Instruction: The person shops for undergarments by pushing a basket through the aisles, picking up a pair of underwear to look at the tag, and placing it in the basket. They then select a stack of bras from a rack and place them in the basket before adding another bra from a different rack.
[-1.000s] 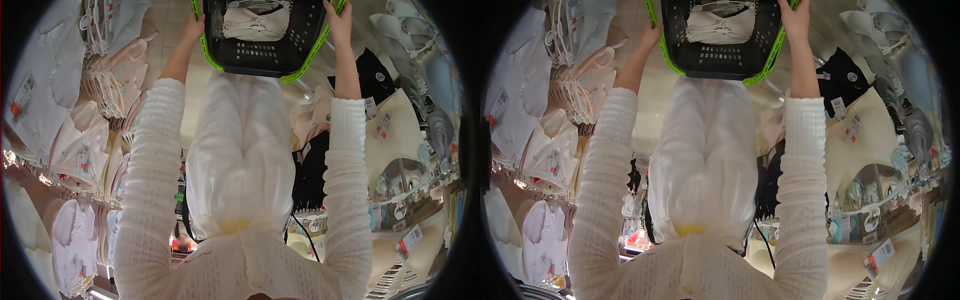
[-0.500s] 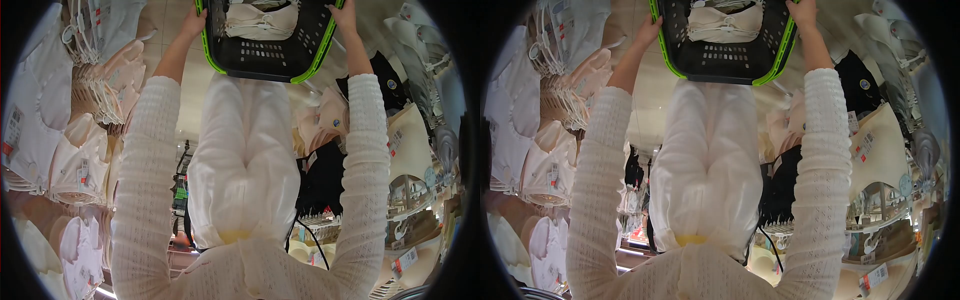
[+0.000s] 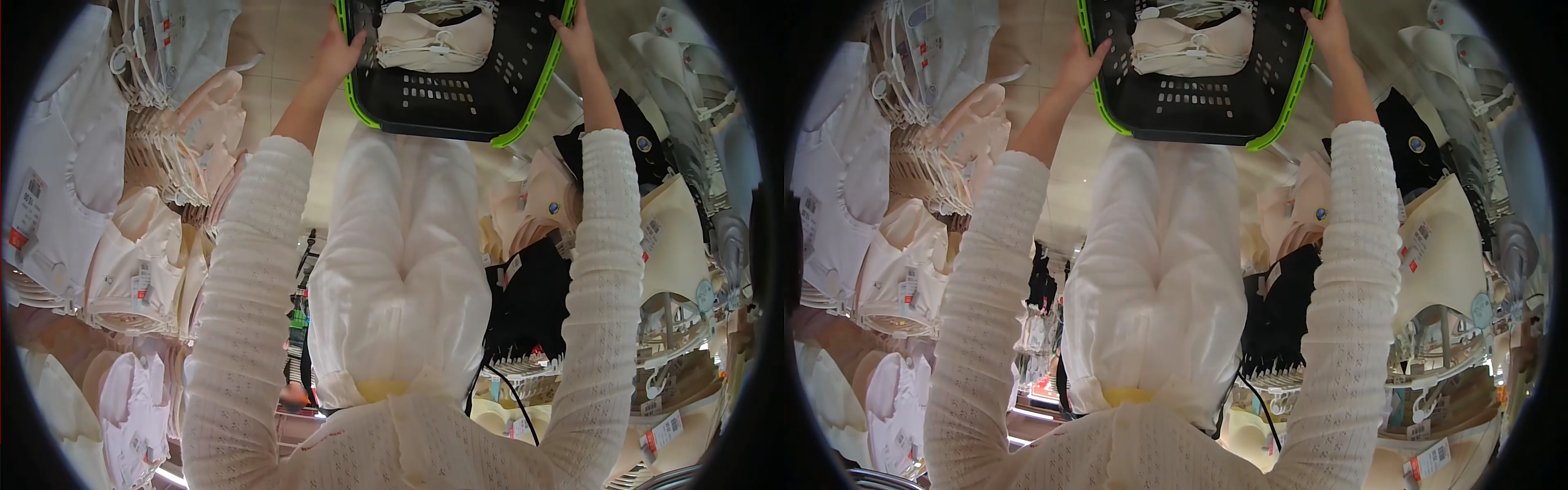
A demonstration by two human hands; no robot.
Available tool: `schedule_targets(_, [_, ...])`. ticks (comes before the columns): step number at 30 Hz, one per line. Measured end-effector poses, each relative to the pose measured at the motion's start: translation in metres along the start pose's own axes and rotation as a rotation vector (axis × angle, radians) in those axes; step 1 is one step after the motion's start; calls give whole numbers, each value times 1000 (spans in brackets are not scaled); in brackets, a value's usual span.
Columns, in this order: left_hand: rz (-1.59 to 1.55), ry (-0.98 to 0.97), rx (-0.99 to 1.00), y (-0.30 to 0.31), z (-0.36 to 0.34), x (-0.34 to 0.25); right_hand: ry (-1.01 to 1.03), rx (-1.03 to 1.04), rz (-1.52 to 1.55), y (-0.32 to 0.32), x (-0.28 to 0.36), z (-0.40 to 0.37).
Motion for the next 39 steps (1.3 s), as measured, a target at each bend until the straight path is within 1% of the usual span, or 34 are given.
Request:
schedule_targets(1, [2,0,1,-3,0,4,-2,0,1,1,-2,1])
schedule_targets(3, [56,-120,-57,-7,3,6,-74,87,12,3,-6,5])
schedule_targets(4, [56,-121,-56,-11,7,9,-76,86,12,6,-6,8])
schedule_targets(6, [47,-121,-54,-16,11,16,-49,250,227,7,-8,12])
schedule_targets(7, [46,-119,-53,-18,13,20,-50,251,227,7,-10,14])
schedule_targets(9, [54,-179,-48,-18,15,22,-108,329,350,5,-13,18])
schedule_targets(10, [54,-180,-48,-18,16,21,-107,329,351,6,-13,18])
schedule_targets(12, [53,-124,-7,-19,18,24,-114,325,224,9,-11,17])
schedule_targets(13, [52,-125,-6,-20,19,25,-114,325,224,10,-7,14])
schedule_targets(15, [57,-92,-3,-22,24,31,-171,327,116,11,-2,9])
schedule_targets(16, [57,-92,-2,-24,27,37,-172,327,116,6,-14,12])
schedule_targets(17, [92,-136,-25,-25,29,41,17,251,-32,0,-26,17])
schedule_targets(18, [126,-180,-48,-22,28,36,206,172,-181,-2,-23,17])
schedule_targets(19, [127,-179,-48,-19,28,32,206,172,-180,-5,-25,18])
schedule_targets(21, [145,-39,40,-16,27,26,-27,172,-109,-14,-30,20])
schedule_targets(22, [148,-36,41,-16,27,27,-28,175,-106,-16,-20,20])
schedule_targets(24, [209,-1,54,-18,31,32,-406,352,-299,-21,-16,21])
schedule_targets(25, [212,0,56,-20,34,36,-443,378,-335,-24,-11,20])
schedule_targets(27, [247,-78,-28,-24,40,46,-450,368,-354,-28,-4,20])
schedule_targets(28, [248,-76,-27,-21,41,39,-451,363,-358,-29,-2,19])
schedule_targets(29, [244,55,21,-18,42,29,-458,353,-366,-30,0,18])
schedule_targets(30, [237,186,69,-20,45,33,-464,343,-374,-30,3,19])
schedule_targets(31, [237,187,69,-19,47,36,-469,342,-378,-30,6,17])
schedule_targets(33, [281,53,40,-16,57,42,-487,331,-388,-31,10,16])
schedule_targets(34, [281,54,38,-19,63,47,-495,323,-391,-31,13,15])
schedule_targets(36, [376,163,91,-19,75,55,-521,300,-389,-30,19,14])
schedule_targets(39, [345,201,84,-5,67,29,-573,257,-388,-27,32,10])
Point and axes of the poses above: each hand's wrist, its own z-axis towards the middle knuckle, its own y-axis out of the back of the hand, x = y × z, the point moved 3 cm from there along z, towards the middle knuckle, and after that the axes turned 9 degrees about -y, right-handed, at the moved point
